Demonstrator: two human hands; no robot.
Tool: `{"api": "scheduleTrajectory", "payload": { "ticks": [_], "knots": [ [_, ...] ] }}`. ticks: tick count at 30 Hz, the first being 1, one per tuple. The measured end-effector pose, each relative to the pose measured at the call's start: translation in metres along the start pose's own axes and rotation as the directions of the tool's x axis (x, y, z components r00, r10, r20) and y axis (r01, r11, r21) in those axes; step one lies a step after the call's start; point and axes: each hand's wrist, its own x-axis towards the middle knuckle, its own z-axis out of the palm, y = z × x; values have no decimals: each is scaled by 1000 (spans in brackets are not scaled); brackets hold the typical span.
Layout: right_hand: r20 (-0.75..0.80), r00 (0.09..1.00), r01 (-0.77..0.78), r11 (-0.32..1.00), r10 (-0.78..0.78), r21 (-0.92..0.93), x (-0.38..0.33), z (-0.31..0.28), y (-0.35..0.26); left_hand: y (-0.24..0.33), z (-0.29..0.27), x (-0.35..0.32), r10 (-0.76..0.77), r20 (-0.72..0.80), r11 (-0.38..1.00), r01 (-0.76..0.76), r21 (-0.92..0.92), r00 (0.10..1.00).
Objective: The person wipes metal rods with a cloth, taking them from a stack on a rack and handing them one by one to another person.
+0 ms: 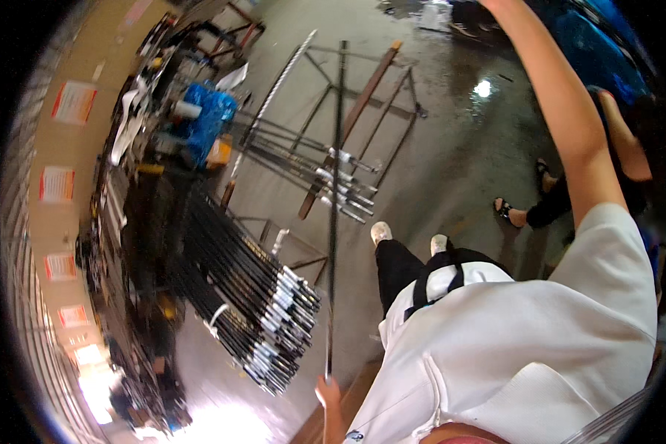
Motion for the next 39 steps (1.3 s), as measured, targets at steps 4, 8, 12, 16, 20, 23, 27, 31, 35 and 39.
{"api": "scheduleTrajectory", "payload": {
  "ticks": [4, 8, 12, 16, 20, 23, 27, 31, 35, 39],
  "knots": [
    [-169, 980, -138, 966, 102, -217, -85, 48, 110, 133, 22, 75, -89, 137, 971, 117, -208, 986],
    [-451, 692, -580, 806, 563, 116, -200, 0, 218, 286, 76, 167, 84, 467, 370, 407, -835, 880],
    [-560, 338, -738, 583, 756, 342, -307, -23, 257, 398, 110, 245, 67, 420, 102, 412, -905, 905],
    [-607, 368, -662, 657, 704, 361, -377, -53, 234, 476, 144, 311, -19, 432, -48, 431, -901, 902],
    [-749, 321, -522, 768, 579, 371, -394, -44, 212, 526, 193, 359, -116, 500, -22, 501, -865, 859],
    [-832, 255, -452, 821, 493, 347, -394, -38, 212, 532, 230, 390, -62, 373, 292, 375, -880, 926],
    [-850, 195, -403, 830, 490, 386, -396, -40, 232, 507, 279, 425, -85, -52, 779, 33, -627, 995],
    [-840, 230, -400, 835, 490, 378, -400, -39, 258, 512, 263, 422, -24, 198, 758, 147, -636, 980],
    [-805, 204, -411, 795, 557, 446, -381, -27, 265, 474, 258, 431, -9, 309, 618, 248, -746, 951],
    [-589, 488, -560, 749, 644, 354, -342, -10, 255, 452, 234, 407, 122, 451, 524, 328, -786, 884]
  ]
}}
